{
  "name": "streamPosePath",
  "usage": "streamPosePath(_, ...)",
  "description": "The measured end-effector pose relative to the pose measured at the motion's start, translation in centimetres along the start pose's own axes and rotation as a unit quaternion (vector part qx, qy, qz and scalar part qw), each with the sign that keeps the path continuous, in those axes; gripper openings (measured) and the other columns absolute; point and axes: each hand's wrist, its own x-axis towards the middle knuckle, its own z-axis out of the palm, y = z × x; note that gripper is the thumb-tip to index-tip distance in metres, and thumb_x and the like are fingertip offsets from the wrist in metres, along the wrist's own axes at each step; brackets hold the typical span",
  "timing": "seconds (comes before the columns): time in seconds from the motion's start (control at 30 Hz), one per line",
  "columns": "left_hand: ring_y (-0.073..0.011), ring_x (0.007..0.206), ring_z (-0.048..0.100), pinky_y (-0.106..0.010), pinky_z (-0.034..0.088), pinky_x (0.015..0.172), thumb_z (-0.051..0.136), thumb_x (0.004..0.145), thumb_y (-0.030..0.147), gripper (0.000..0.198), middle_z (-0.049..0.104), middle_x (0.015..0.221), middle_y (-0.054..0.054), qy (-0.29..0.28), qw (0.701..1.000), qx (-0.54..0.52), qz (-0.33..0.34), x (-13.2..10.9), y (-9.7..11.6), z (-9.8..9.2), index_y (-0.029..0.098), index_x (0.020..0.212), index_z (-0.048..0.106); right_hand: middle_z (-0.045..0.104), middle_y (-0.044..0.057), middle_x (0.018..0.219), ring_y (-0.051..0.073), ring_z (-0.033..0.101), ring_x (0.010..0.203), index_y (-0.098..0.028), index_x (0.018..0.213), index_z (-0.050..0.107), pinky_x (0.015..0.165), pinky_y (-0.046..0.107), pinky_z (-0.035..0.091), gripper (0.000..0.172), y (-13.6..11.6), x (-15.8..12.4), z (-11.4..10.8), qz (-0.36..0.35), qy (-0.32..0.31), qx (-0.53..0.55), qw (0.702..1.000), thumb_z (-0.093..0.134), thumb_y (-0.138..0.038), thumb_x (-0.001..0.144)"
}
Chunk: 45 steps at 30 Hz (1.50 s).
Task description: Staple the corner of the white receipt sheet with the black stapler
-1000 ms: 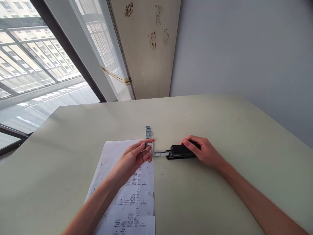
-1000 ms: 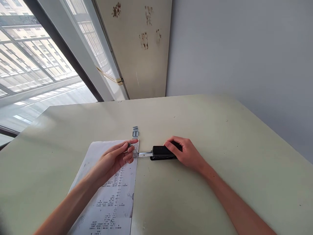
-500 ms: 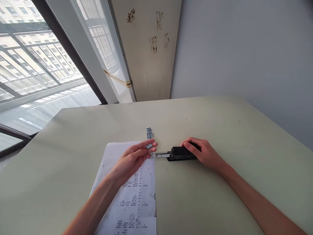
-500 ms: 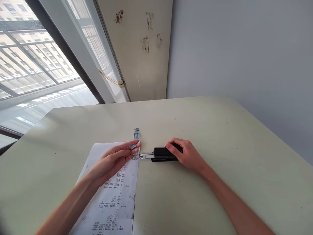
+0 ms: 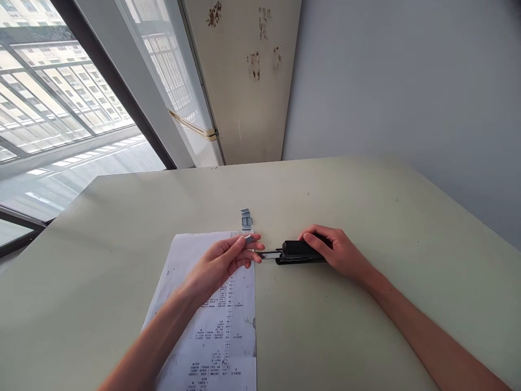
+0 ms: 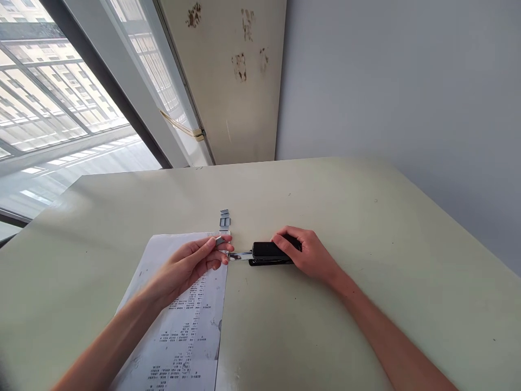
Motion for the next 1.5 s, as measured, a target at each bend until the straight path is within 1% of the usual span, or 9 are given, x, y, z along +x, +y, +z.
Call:
streamPosePath(0.23,-0.0209,0.091,0.067,-0.033,0.049,0.080,0.064,0.100,0.059,0.051,0.076,0.100,-0.011,0.015,0.992,0.120,0.025,-0.09,0.14,0.48,0.016,0.124,0.077,0.071,0.000,0.082,0.018,0.053,0.068,-0.024,0.088,0.071,0.061,0.031,0.039,0.044,0.07,0.10,0.07,0.004,-0.007,0.008,1.000,0.050,-0.060,0.104)
streamPosePath(0.4,-0.0197,0.089,0.065,-0.034,0.050,0.084,0.067,0.099,0.055,0.046,0.076,0.107,-0.010,0.014,0.991,0.129,0.040,-0.17,0.11,0.19,0.018,0.125,0.078,0.070,0.001,0.082,0.018,0.052,0.067,-0.024,0.088,0.070,0.060,0.031,0.038,0.045,0.13,0.08,0.13,0.004,-0.006,0.010,1.000,0.050,-0.062,0.104)
streamPosePath(0.53,-0.0193,0.090,0.065,-0.034,0.050,0.086,0.068,0.098,0.054,0.044,0.076,0.106,-0.010,0.019,0.990,0.136,0.044,-0.23,0.02,0.09,0.019,0.123,0.078,0.068,0.000,0.080,0.017,0.048,0.065,-0.024,0.087,0.069,0.059,0.031,0.037,0.045,0.03,0.01,0.14,0.008,-0.004,0.007,1.000,0.050,-0.061,0.104)
streamPosePath(0.63,-0.0192,0.088,0.064,-0.034,0.050,0.085,0.067,0.098,0.056,0.043,0.075,0.103,-0.010,0.023,0.987,0.148,0.052,-0.23,0.10,0.28,0.018,0.116,0.078,0.068,0.000,0.081,0.017,0.049,0.067,-0.024,0.088,0.069,0.060,0.031,0.037,0.045,0.06,0.02,0.11,0.009,-0.007,0.010,1.000,0.050,-0.062,0.104)
streamPosePath(0.8,-0.0200,0.088,0.062,-0.034,0.049,0.084,0.063,0.100,0.057,0.041,0.071,0.096,-0.007,0.032,0.980,0.179,0.075,-0.16,0.35,0.42,0.018,0.098,0.074,0.070,0.001,0.083,0.018,0.054,0.070,-0.025,0.089,0.070,0.062,0.031,0.040,0.045,0.12,0.07,0.01,-0.002,-0.003,-0.002,1.000,0.049,-0.061,0.104)
streamPosePath(0.97,-0.0187,0.083,0.060,-0.032,0.046,0.083,0.060,0.101,0.056,0.040,0.068,0.087,-0.004,0.042,0.975,0.205,0.078,-0.36,0.64,0.66,0.019,0.090,0.070,0.070,0.001,0.082,0.018,0.056,0.070,-0.024,0.088,0.069,0.062,0.031,0.042,0.046,0.19,0.09,-0.01,-0.004,-0.001,-0.007,1.000,0.049,-0.063,0.103)
streamPosePath(1.23,-0.0172,0.082,0.060,-0.031,0.047,0.082,0.061,0.101,0.056,0.040,0.070,0.090,-0.005,0.028,0.976,0.198,0.082,-0.60,0.69,0.42,0.019,0.098,0.075,0.068,0.000,0.082,0.018,0.053,0.071,-0.024,0.088,0.069,0.064,0.031,0.039,0.044,0.13,0.01,0.14,0.002,-0.007,0.006,1.000,0.050,-0.061,0.104)
streamPosePath(1.37,-0.0162,0.078,0.060,-0.032,0.049,0.080,0.062,0.101,0.055,0.038,0.069,0.087,-0.003,0.031,0.980,0.175,0.087,-0.63,0.72,0.51,0.019,0.106,0.072,0.067,0.000,0.083,0.018,0.051,0.071,-0.024,0.089,0.069,0.063,0.032,0.036,0.045,0.13,-0.05,0.15,0.006,-0.003,-0.002,1.000,0.049,-0.062,0.104)
streamPosePath(1.5,-0.0159,0.077,0.062,-0.033,0.051,0.080,0.064,0.101,0.054,0.037,0.069,0.085,-0.003,0.036,0.980,0.175,0.092,-0.53,0.55,0.60,0.018,0.106,0.071,0.067,0.000,0.082,0.018,0.051,0.070,-0.024,0.089,0.069,0.064,0.032,0.037,0.044,0.14,-0.04,0.11,0.005,-0.005,0.001,1.000,0.050,-0.061,0.104)
